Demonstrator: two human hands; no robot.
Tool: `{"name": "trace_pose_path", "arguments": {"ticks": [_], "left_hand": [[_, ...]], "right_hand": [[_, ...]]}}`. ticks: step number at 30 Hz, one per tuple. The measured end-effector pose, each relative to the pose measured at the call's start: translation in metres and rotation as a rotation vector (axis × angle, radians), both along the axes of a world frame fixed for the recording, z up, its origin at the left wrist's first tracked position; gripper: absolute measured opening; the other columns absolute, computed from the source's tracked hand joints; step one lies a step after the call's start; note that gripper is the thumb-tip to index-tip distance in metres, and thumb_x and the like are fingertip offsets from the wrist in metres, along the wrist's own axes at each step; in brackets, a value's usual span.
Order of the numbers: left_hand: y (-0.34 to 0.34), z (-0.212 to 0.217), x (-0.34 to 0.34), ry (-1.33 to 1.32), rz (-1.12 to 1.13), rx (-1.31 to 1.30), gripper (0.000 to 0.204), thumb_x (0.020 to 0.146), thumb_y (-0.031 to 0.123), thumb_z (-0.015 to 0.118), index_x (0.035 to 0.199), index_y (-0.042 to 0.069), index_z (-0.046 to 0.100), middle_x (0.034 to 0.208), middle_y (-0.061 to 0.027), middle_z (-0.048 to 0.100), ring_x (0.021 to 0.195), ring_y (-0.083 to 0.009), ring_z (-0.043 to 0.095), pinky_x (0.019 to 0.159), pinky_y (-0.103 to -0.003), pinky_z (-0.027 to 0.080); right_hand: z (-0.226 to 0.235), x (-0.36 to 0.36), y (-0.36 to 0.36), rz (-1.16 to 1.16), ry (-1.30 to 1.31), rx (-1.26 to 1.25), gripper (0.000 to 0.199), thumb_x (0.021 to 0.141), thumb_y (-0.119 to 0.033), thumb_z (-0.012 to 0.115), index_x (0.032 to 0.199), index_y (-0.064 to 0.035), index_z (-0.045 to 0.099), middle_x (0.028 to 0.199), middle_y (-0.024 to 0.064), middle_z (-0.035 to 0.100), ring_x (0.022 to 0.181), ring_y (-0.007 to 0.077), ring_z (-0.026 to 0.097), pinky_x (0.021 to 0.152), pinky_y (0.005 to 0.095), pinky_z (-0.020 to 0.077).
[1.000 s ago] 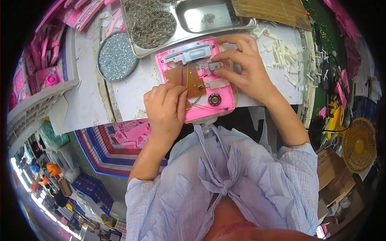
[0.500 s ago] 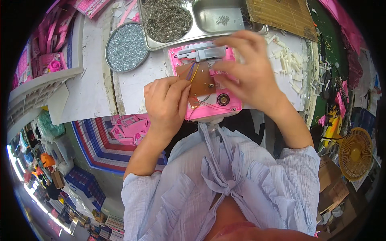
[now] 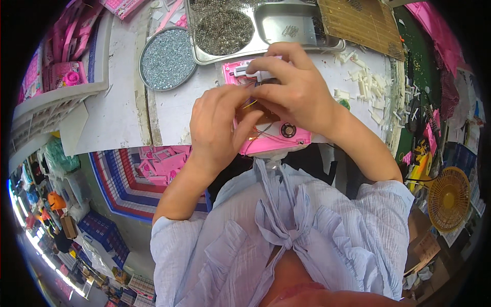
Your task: Assembling components and soldering wires inside a pink toy electronic device at a workbench.
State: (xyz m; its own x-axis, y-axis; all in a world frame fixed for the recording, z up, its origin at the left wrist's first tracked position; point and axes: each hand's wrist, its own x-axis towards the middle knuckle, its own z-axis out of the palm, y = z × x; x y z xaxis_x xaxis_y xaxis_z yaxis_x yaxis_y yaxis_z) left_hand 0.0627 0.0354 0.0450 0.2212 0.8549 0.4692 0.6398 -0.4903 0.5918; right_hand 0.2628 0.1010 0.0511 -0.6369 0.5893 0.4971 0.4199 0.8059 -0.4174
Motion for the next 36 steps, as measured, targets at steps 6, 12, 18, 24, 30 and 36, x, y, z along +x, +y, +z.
{"name": "trace_pose_path", "arguments": {"ticks": [6,12,18,24,30,36], "left_hand": [[0.003,-0.017,-0.011,0.213,-0.010,-0.024,0.014,0.083,0.007,0.078,0.095,0.006,0.070,0.090,-0.0078,0.068,0.084,-0.0263,0.064,0.077,-0.038,0.043],[0.004,-0.003,0.002,0.102,-0.023,-0.006,0.017,0.082,0.009,0.079,0.097,0.007,0.071,0.092,-0.0066,0.068,0.084,-0.0254,0.064,0.077,-0.038,0.043],[0.027,-0.002,0.029,0.153,-0.089,0.117,0.022,0.077,0.010,0.082,0.096,0.009,0.072,0.091,-0.0033,0.067,0.084,-0.0239,0.064,0.081,-0.039,0.041],[0.023,-0.012,-0.001,0.188,0.019,0.099,0.019,0.079,0.009,0.082,0.094,0.008,0.071,0.084,-0.0021,0.065,0.083,-0.0234,0.063,0.081,-0.039,0.038],[0.005,0.002,0.022,-0.004,0.150,0.123,0.027,0.084,-0.001,0.077,0.109,0.002,0.066,0.097,-0.0120,0.065,0.082,-0.0238,0.062,0.074,-0.033,0.045],[0.006,0.034,0.062,-0.177,-0.045,-0.071,0.030,0.088,-0.007,0.068,0.117,-0.001,0.067,0.110,-0.0197,0.069,0.090,-0.0297,0.070,0.069,-0.035,0.056]], "right_hand": [[-0.007,0.030,-0.008,-0.135,0.098,-0.098,0.025,0.068,-0.008,0.083,0.092,-0.0129,0.079,0.119,0.0041,0.069,0.116,0.0316,0.052,0.095,0.0410,0.0468],[-0.021,0.041,-0.019,-0.270,0.183,-0.204,0.016,0.075,-0.011,0.082,0.090,-0.0144,0.078,0.119,0.0025,0.068,0.116,0.0301,0.050,0.092,0.0387,0.0472],[-0.020,0.033,-0.021,-0.320,0.245,-0.242,0.015,0.077,-0.012,0.082,0.091,-0.0146,0.078,0.122,0.0035,0.068,0.118,0.0299,0.049,0.090,0.0386,0.0466],[-0.021,0.038,-0.018,-0.352,0.183,-0.104,0.011,0.076,-0.012,0.080,0.086,-0.0129,0.076,0.117,0.0020,0.069,0.114,0.0313,0.050,0.098,0.0416,0.0431],[-0.026,0.045,-0.021,-0.374,0.323,-0.223,0.012,0.075,-0.011,0.081,0.086,-0.0121,0.077,0.117,0.0040,0.069,0.115,0.0292,0.051,0.100,0.0410,0.0411],[-0.022,0.047,-0.024,-0.348,0.413,-0.277,0.013,0.075,-0.013,0.083,0.086,-0.0146,0.078,0.116,0.0016,0.070,0.112,0.0261,0.050,0.094,0.0379,0.0412]]}}
